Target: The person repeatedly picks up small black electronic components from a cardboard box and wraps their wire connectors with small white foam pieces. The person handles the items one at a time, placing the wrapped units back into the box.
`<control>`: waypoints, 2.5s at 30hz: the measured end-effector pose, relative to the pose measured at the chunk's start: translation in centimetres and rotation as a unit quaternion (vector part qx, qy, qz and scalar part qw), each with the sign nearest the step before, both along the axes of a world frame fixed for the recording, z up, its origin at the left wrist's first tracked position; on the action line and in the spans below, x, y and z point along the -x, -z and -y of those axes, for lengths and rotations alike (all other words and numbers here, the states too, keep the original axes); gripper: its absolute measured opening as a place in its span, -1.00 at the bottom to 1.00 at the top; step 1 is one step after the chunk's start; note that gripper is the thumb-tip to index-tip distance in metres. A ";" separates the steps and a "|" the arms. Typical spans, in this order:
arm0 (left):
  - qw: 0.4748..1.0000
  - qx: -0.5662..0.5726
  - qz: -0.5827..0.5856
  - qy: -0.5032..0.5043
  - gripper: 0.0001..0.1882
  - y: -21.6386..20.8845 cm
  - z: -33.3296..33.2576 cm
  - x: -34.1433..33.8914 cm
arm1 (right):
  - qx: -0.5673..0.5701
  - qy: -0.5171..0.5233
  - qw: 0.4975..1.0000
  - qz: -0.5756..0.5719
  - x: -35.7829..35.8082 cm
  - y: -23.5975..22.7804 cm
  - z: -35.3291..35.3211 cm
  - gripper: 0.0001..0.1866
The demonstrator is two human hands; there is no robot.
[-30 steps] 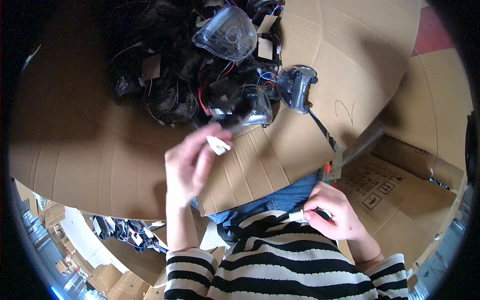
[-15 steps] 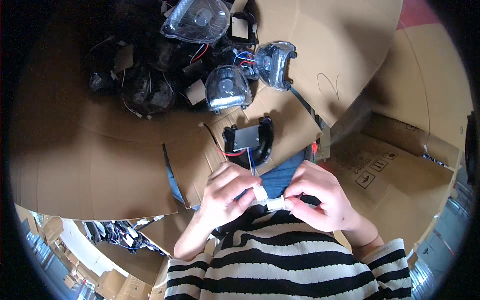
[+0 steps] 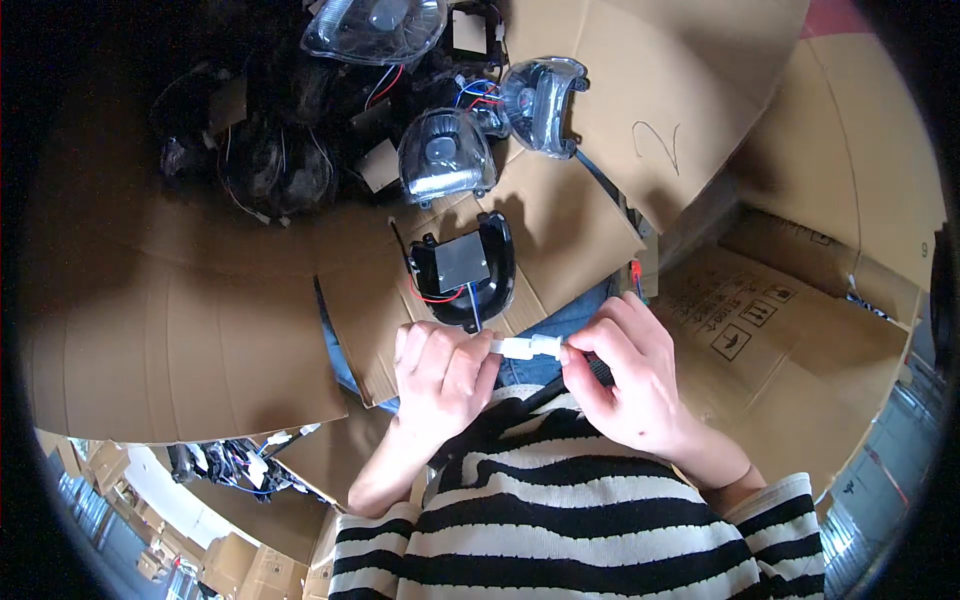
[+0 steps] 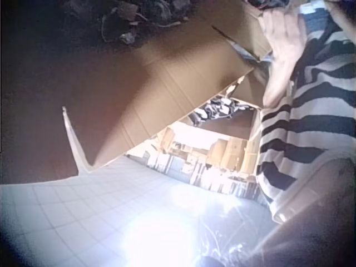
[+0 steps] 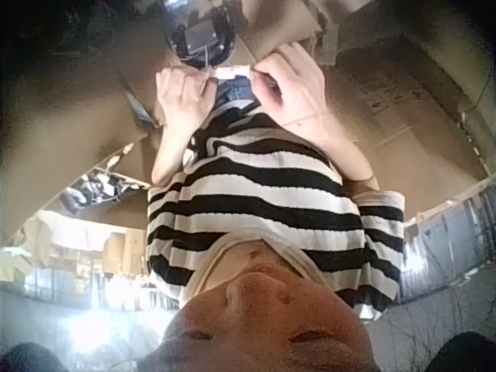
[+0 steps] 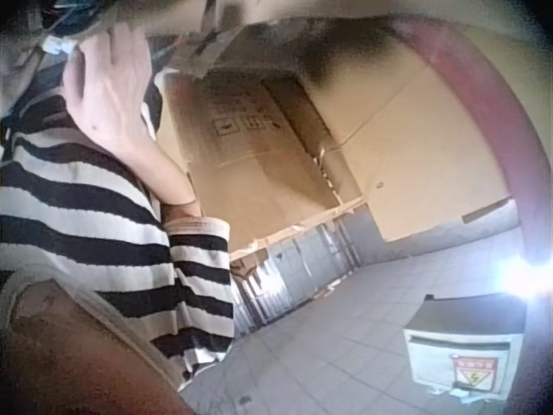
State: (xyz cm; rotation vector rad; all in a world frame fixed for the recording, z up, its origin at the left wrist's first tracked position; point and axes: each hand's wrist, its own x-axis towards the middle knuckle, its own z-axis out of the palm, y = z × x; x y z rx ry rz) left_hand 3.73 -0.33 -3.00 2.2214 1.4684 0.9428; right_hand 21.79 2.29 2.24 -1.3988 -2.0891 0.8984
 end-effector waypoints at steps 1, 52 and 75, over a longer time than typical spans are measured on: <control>1.000 -0.005 -0.008 0.000 -0.71 0.2 0.1 0.1 | 0.007 0.000 1.000 -0.019 0.2 0.1 0.0 -0.83; 0.743 0.328 0.582 -0.042 -0.77 3.0 0.1 4.8 | 0.136 -0.059 0.983 -0.105 -2.3 1.9 1.5 -0.86; 0.758 0.449 0.470 0.061 -0.86 -1.1 1.4 4.2 | 0.058 -0.144 0.974 -0.166 -1.4 -0.7 -2.2 -0.84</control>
